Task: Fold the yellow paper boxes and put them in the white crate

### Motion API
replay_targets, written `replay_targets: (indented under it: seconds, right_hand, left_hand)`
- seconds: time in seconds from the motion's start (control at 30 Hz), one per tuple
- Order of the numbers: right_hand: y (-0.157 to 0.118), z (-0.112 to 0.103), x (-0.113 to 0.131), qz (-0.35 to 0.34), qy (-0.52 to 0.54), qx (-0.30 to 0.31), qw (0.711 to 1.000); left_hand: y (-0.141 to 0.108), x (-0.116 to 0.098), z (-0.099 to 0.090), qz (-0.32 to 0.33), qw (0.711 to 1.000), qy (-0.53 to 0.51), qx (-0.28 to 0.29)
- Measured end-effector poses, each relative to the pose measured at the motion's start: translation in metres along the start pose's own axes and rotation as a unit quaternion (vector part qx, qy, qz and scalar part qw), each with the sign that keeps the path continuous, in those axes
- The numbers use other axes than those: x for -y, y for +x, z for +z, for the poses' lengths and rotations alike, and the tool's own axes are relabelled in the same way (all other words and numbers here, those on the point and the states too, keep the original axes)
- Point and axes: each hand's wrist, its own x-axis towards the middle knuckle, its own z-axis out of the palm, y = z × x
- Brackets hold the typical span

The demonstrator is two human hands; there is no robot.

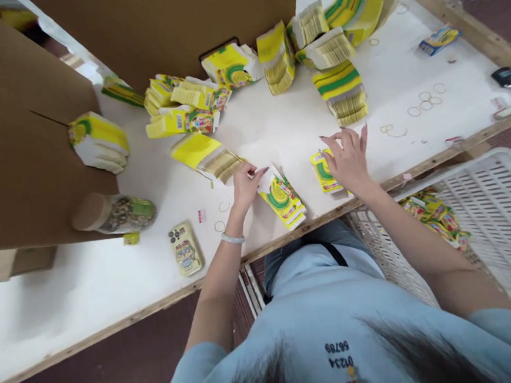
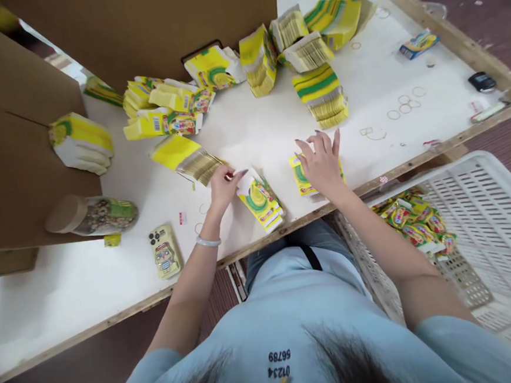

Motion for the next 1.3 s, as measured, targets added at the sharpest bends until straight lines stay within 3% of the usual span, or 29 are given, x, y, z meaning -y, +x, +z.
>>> replay_targets:
  seconds: [0.1,0.2,0.37,0.5,0.57,0.7,0.87,1.03,1.1,1.2,1.3]
  right_hand:
    - [-0.009,0.007,0.024,-0.044,0.044,-0.03,0.998]
    - [-0.018,0.02,0.057,-0.077,0.126,-0.033,0.989]
    - [-0.03,0.037,0.102,-0.054,0.2,0.011,0.978]
    - [-0.043,0.027,0.113,-0.068,0.241,0.021,0.968]
    - [-0.049,0.016,0.116,-0.075,0.282,0.001,0.956]
    - [-0.061,0.0,0.124,-0.043,0.327,-0.052,0.942]
    - [-0.073,-0.007,0.132,0.046,0.31,-0.07,0.947]
    - [-0.075,-0.007,0.128,0.084,0.32,-0.061,0.942]
    - [-0.077,-0.008,0.127,0.101,0.377,-0.028,0.92]
    - [-0.086,-0.007,0.129,0.179,0.45,0.0,0.875]
    - [-0.1,-0.005,0.13,0.231,0.485,0.01,0.844]
  left_hand:
    - [-0.005,-0.009,-0.012,0.081,0.996,0.039,-0.007]
    - [-0.018,-0.028,-0.027,0.147,0.986,0.052,-0.053]
    - [-0.052,-0.068,-0.049,0.152,0.982,-0.011,-0.113]
    - [-0.081,-0.085,-0.052,0.137,0.976,-0.109,-0.13]
    - [-0.095,-0.088,-0.043,0.16,0.966,-0.18,-0.091]
    - [-0.122,-0.088,-0.009,0.209,0.949,-0.232,0.047]
    - [-0.141,-0.089,0.02,0.168,0.939,-0.298,0.04]
    - [-0.152,-0.086,0.015,0.073,0.956,-0.284,0.031]
    - [-0.154,-0.086,0.012,0.033,0.959,-0.281,0.018]
    - [-0.159,-0.089,0.01,-0.026,0.96,-0.277,0.024]
    - [-0.17,-0.094,0.014,-0.06,0.941,-0.332,0.013]
